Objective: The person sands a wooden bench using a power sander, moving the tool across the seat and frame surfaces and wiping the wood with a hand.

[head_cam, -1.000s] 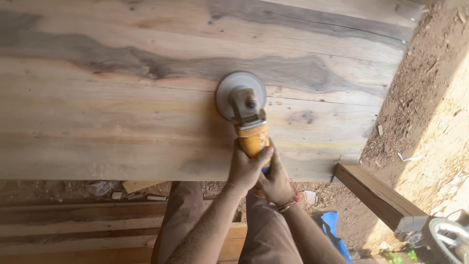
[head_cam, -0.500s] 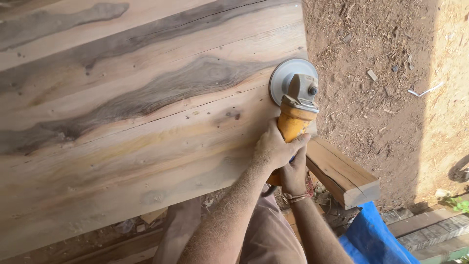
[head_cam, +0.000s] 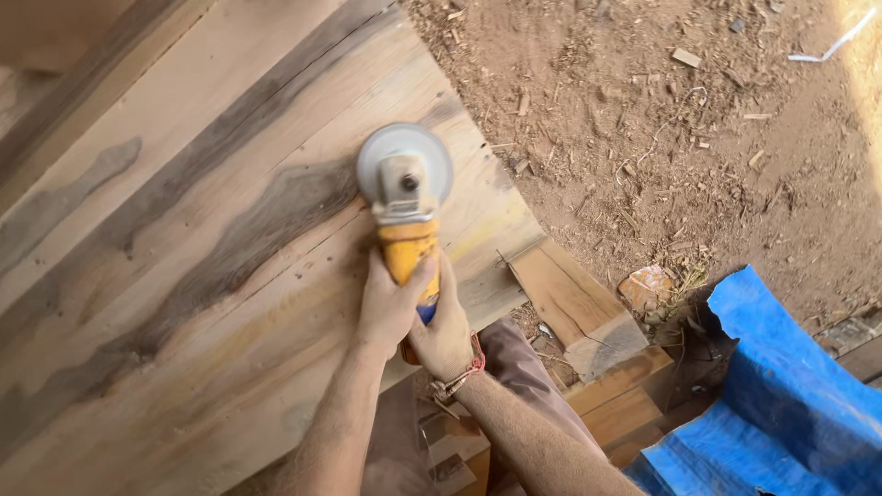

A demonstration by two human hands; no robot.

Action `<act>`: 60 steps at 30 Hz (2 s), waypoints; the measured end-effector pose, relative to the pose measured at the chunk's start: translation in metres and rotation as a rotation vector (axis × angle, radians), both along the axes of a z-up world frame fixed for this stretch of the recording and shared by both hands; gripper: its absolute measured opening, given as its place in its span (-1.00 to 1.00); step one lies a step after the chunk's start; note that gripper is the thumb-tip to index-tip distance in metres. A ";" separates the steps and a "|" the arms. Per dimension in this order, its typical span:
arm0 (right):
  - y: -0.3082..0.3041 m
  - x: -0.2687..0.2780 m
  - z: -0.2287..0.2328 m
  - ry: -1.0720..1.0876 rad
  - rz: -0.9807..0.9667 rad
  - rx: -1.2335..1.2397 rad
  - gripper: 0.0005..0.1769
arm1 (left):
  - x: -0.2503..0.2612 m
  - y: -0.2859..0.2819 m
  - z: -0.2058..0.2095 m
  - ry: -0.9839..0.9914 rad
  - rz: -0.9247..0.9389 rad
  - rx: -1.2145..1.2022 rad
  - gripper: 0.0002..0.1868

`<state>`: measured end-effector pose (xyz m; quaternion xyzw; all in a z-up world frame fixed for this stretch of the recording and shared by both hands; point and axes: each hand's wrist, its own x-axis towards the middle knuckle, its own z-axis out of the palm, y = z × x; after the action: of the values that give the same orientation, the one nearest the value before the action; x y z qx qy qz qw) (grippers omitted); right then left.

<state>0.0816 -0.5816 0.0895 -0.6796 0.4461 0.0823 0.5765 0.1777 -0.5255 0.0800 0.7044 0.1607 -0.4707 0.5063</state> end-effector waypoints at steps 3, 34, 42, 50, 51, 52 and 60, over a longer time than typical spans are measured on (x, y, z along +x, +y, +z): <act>-0.012 -0.011 -0.008 -0.044 -0.205 -0.007 -0.04 | 0.011 -0.046 0.007 -0.121 -0.454 0.171 -0.20; -0.006 -0.067 0.005 0.429 -0.124 0.369 -0.02 | -0.068 -0.008 0.003 -0.081 -0.322 0.005 -0.20; 0.017 -0.121 0.002 -0.051 -0.081 0.073 -0.04 | -0.093 0.005 0.022 -0.005 -0.410 0.114 -0.04; 0.069 -0.110 0.014 0.028 0.115 0.137 -0.05 | -0.123 0.096 0.004 -0.029 -0.169 0.089 -0.06; 0.076 -0.106 0.016 0.040 0.138 0.147 -0.04 | -0.125 0.107 0.003 -0.037 -0.150 0.087 -0.08; 0.083 -0.103 0.018 0.054 0.161 0.157 -0.02 | -0.126 0.118 0.001 -0.038 -0.128 0.081 -0.08; 0.139 -0.077 0.033 0.159 0.256 0.232 -0.03 | -0.124 0.187 0.002 0.008 0.034 0.017 -0.16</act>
<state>0.0048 -0.4427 0.1223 -0.6512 0.3876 0.2592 0.5987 0.0532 -0.3382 0.0820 0.7039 0.1787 -0.4635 0.5076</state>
